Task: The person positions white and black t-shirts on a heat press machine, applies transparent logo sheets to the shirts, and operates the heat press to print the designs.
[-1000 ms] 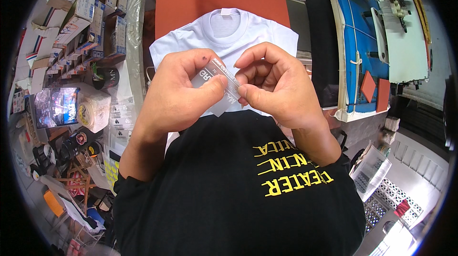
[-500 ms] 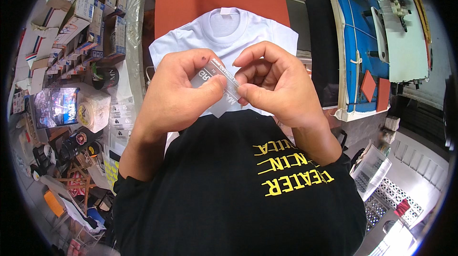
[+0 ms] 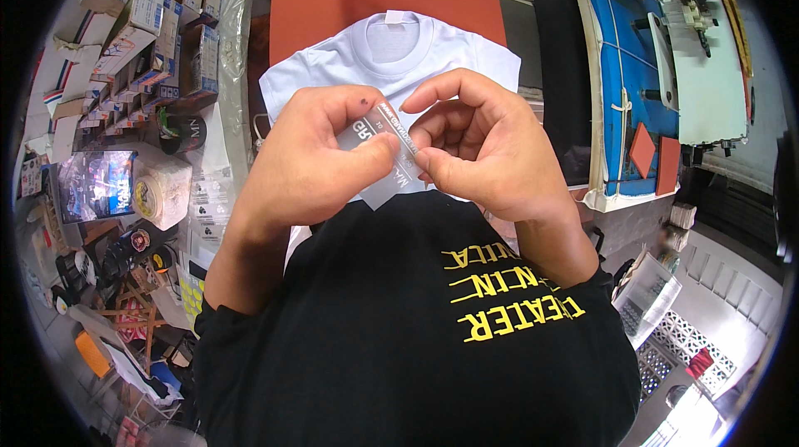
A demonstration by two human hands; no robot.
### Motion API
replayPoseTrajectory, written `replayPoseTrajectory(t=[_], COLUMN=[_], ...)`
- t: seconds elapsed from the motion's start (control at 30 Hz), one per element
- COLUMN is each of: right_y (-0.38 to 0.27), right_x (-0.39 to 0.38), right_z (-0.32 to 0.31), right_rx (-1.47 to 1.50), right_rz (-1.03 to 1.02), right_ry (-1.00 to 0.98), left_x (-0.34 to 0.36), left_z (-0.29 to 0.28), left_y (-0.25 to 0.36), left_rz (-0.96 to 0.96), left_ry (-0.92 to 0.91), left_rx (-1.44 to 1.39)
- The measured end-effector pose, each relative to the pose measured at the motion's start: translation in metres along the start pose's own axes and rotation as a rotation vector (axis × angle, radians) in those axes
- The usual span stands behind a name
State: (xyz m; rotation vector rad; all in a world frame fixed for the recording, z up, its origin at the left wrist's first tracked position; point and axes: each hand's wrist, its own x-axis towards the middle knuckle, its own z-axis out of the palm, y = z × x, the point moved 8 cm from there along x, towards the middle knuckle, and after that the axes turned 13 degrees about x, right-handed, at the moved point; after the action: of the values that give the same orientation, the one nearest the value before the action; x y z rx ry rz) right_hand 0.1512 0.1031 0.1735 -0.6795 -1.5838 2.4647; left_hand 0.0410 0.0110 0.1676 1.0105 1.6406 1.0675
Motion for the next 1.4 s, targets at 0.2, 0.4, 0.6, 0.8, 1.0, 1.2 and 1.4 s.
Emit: replayPoseTrajectory(t=[0.2, 0.4, 0.6, 0.8, 1.0, 1.2, 1.4], right_y=[0.0, 0.0, 0.002, -0.002, 0.009, 0.053, 0.085], right_x=[0.001, 0.002, 0.003, 0.002, 0.0, 0.011, 0.046], right_z=[0.0, -0.001, -0.002, -0.006, -0.052, -0.078, -0.072], right_rx=[-0.03, -0.036, -0.014, 0.039, -0.214, -0.627, -0.833], right_rz=[-0.019, -0.054, -0.043, -0.105, -0.339, -0.386, -0.603], right_ry=[-0.005, -0.01, -0.022, 0.013, 0.211, 0.31, 0.197], left_x=[0.002, 0.002, 0.002, 0.004, 0.015, 0.04, 0.072], left_z=[0.001, 0.001, 0.001, 0.0, -0.001, 0.002, -0.008], left_y=[0.0, 0.0, -0.001, -0.009, -0.051, -0.126, -0.164], left_rz=[0.017, 0.009, 0.0, -0.003, -0.104, -0.296, -0.418], left_ry=[-0.012, -0.02, -0.015, -0.008, 0.084, 0.103, 0.192], left_rx=[-0.019, -0.013, -0.037, -0.032, -0.083, -0.138, -0.254])
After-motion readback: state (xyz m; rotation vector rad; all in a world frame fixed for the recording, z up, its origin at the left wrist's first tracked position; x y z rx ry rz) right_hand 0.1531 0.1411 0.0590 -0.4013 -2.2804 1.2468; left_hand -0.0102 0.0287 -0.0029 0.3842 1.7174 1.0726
